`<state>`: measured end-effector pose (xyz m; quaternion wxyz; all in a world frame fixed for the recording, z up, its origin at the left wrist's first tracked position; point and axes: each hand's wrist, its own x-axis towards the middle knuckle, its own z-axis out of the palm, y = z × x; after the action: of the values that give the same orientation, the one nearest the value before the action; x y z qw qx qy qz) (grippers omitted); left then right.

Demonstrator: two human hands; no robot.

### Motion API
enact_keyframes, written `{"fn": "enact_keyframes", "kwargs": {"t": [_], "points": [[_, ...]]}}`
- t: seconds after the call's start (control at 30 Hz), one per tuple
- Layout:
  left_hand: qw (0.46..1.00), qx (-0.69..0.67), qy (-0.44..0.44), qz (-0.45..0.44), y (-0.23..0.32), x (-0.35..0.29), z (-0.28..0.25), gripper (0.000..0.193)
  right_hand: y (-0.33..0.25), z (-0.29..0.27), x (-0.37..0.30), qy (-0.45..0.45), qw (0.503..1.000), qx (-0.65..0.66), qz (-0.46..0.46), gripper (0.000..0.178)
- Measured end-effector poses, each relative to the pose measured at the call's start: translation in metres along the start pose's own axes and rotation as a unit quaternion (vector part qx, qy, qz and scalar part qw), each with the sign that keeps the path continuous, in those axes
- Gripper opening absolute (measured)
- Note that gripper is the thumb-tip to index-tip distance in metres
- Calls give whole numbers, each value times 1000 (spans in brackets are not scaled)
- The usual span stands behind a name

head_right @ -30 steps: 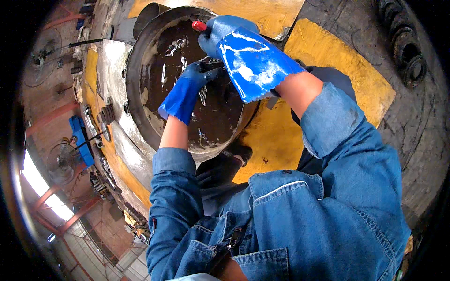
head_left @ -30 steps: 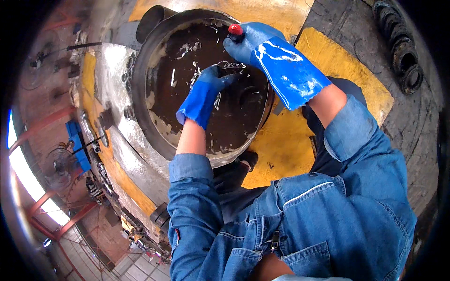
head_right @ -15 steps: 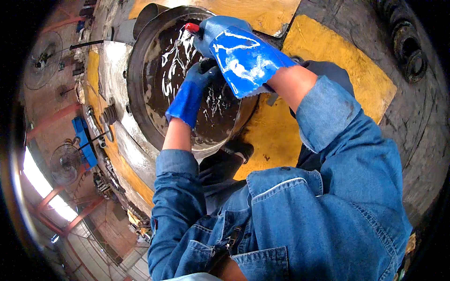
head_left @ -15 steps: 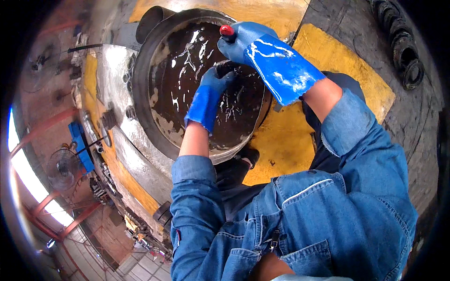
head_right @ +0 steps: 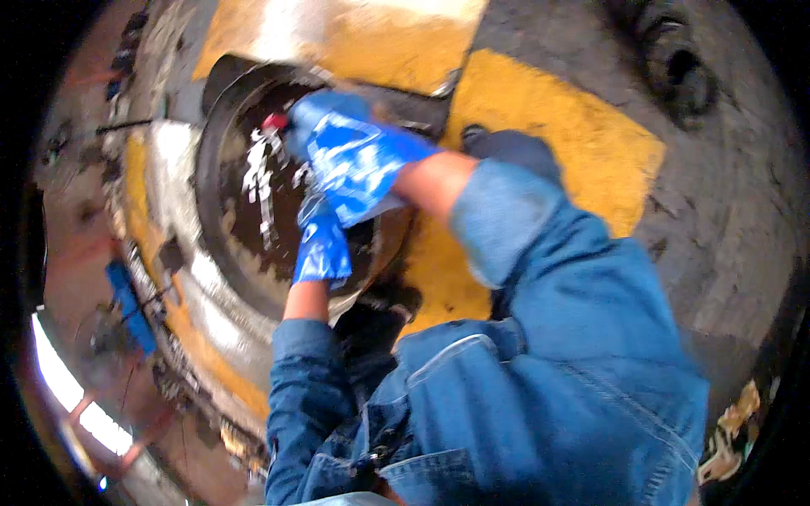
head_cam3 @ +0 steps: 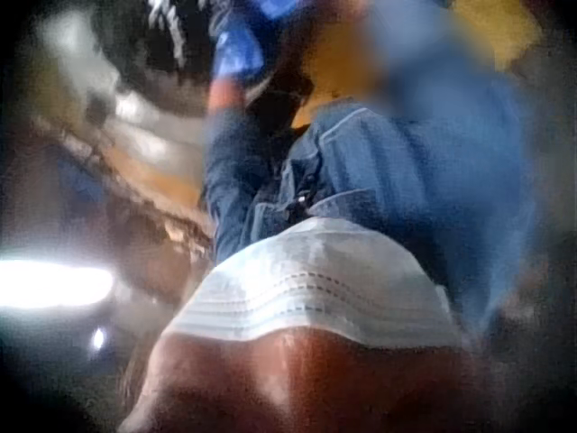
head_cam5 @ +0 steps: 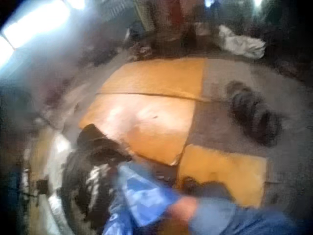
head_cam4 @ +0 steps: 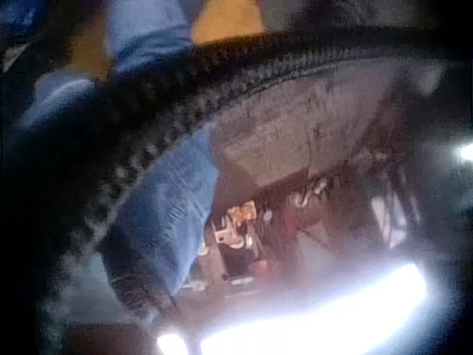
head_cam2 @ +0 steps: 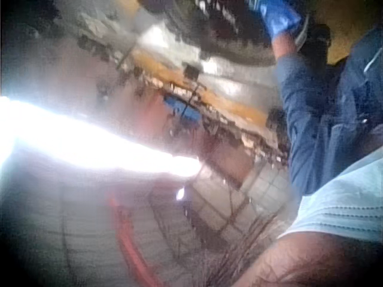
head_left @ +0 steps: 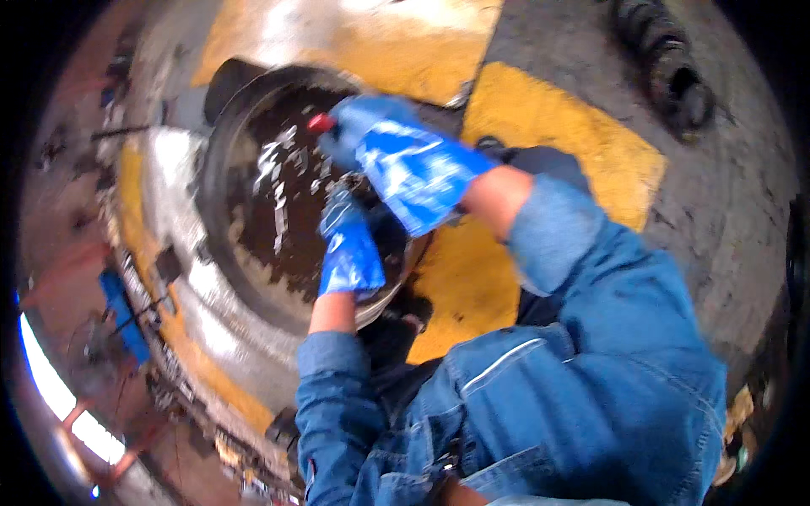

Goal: The person sits on the floor and repeatedly scrubs small metal rings with a red-handled brush in a basin of dark liquid. They dip the rings into the liquid, scrub them, and place them on a nearby metal sheet.

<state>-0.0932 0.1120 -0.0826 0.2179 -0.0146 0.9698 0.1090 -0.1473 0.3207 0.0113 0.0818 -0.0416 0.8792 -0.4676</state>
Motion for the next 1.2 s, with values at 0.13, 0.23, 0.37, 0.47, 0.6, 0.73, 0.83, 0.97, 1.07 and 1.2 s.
{"fn": "enact_keyframes", "kwargs": {"t": [0.13,0.23,0.37,0.47,0.6,0.73,0.83,0.97,1.07,1.2], "points": [[1000,-2,0,-13,-2,-2,4,76,4,14,-7,-14,999,-15,-30,35],[1000,3,-3,-14,5,0,1,75,8,15,-9,-17,999,-21,-42,34],[1000,13,-5,-19,8,-1,-4,74,7,19,-12,-21,998,-20,-50,34],[999,15,-1,-32,5,-6,-5,73,4,23,-13,-24,998,-20,-62,34],[999,25,-5,-36,4,-10,-7,72,3,26,-14,-21,997,-9,-68,33],[998,27,-4,-51,-3,-17,-7,70,6,30,-9,-8,997,-4,-82,33],[998,26,4,-51,12,-12,-14,70,11,16,-6,33,996,-10,-86,33],[994,-28,20,-104,18,-22,-28,68,16,19,6,37,998,-7,-55,35],[976,-173,89,-95,-2,-50,-50,52,10,25,10,6,999,-16,-44,38],[874,-462,146,-39,-34,-90,-73,48,15,56,3,-12,993,-24,-116,35]]}}
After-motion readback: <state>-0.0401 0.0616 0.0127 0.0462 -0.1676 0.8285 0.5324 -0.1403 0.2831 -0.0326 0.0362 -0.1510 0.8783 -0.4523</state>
